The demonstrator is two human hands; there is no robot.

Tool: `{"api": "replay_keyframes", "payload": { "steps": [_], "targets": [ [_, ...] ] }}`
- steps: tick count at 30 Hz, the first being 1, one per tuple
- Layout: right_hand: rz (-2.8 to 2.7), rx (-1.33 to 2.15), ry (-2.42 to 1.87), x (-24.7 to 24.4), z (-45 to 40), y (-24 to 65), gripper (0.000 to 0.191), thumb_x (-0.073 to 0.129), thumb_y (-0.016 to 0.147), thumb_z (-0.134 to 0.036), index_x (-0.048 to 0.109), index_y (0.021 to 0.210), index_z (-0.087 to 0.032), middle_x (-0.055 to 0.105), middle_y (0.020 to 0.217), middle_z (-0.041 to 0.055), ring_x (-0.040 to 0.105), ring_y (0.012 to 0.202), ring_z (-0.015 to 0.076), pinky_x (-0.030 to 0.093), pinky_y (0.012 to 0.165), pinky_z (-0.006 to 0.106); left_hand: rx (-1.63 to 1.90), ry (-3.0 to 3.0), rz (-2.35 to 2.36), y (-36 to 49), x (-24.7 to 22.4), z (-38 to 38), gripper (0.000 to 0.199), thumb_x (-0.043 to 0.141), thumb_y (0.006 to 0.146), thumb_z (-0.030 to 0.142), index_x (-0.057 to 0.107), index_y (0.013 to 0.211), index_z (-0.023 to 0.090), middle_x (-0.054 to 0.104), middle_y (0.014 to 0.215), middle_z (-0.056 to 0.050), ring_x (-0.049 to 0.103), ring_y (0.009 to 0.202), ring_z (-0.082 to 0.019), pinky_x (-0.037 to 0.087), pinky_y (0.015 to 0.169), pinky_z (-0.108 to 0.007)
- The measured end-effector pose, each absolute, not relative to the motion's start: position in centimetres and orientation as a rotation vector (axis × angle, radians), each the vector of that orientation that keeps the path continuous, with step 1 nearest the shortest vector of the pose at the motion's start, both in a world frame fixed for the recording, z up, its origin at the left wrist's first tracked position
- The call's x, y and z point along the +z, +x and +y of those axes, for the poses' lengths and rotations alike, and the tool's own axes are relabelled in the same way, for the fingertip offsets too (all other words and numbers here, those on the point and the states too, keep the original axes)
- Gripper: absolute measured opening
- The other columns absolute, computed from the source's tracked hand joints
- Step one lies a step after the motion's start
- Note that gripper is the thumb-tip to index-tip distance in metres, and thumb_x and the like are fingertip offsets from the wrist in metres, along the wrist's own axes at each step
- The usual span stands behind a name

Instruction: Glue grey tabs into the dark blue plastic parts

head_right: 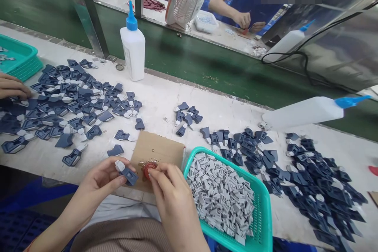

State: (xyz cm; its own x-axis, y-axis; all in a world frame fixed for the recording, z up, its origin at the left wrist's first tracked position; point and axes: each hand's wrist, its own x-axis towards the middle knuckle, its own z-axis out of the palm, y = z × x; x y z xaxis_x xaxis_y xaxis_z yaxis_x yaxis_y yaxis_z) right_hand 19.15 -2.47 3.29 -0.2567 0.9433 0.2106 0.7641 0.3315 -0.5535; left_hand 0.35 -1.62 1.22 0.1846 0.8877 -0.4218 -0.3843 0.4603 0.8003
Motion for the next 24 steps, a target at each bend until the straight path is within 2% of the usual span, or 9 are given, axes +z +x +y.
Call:
{"api": "replay_keyframes", "payload": {
  "steps": [8, 14, 19, 24],
  "targets": [
    [-2.075, 0.567, -1.537, 3.74, -2.33, 18.97, 0.020, 0.049, 0.097, -0.017, 0.069, 0.099, -0.019, 0.065, 0.091, 0.0081, 0.066, 0.086, 0.0181, 0.057, 0.072, 0.028, 0.977, 0.641, 0.981, 0.42, 0.87, -1.32, 0.020, 0.073, 0.082, 0.025, 0.067, 0.100, 0.021, 0.073, 0.097, -0.004, 0.068, 0.092, -0.017, 0.053, 0.084, -0.024],
    [-2.072, 0.596, -1.526, 3.55, -2.41, 19.25, 0.019, 0.050, 0.096, -0.015, 0.068, 0.100, -0.019, 0.064, 0.093, 0.0077, 0.065, 0.088, 0.0173, 0.055, 0.074, 0.027, 0.962, 0.678, 0.963, 0.61, 0.60, -1.15, 0.011, 0.074, 0.081, 0.023, 0.070, 0.091, 0.021, 0.074, 0.097, -0.004, 0.068, 0.095, -0.017, 0.054, 0.086, -0.023],
    [-2.039, 0.615, -1.522, 3.48, -2.42, 19.15, 0.019, 0.051, 0.096, -0.015, 0.069, 0.101, -0.019, 0.064, 0.094, 0.0075, 0.065, 0.088, 0.0172, 0.055, 0.074, 0.027, 0.958, 0.698, 0.975, 0.89, 0.55, -1.09, 0.012, 0.073, 0.081, 0.023, 0.071, 0.093, 0.021, 0.073, 0.098, -0.004, 0.068, 0.095, -0.018, 0.055, 0.086, -0.024],
    [-1.870, 0.790, -1.540, 3.99, -2.26, 19.51, 0.019, 0.054, 0.094, -0.019, 0.073, 0.097, -0.021, 0.067, 0.093, 0.0075, 0.067, 0.086, 0.0180, 0.056, 0.072, 0.027, 0.984, 0.693, 0.989, 1.26, 0.67, -1.11, 0.014, 0.075, 0.079, 0.023, 0.070, 0.092, 0.020, 0.073, 0.096, -0.004, 0.069, 0.093, -0.018, 0.056, 0.086, -0.025]
  ]
}}
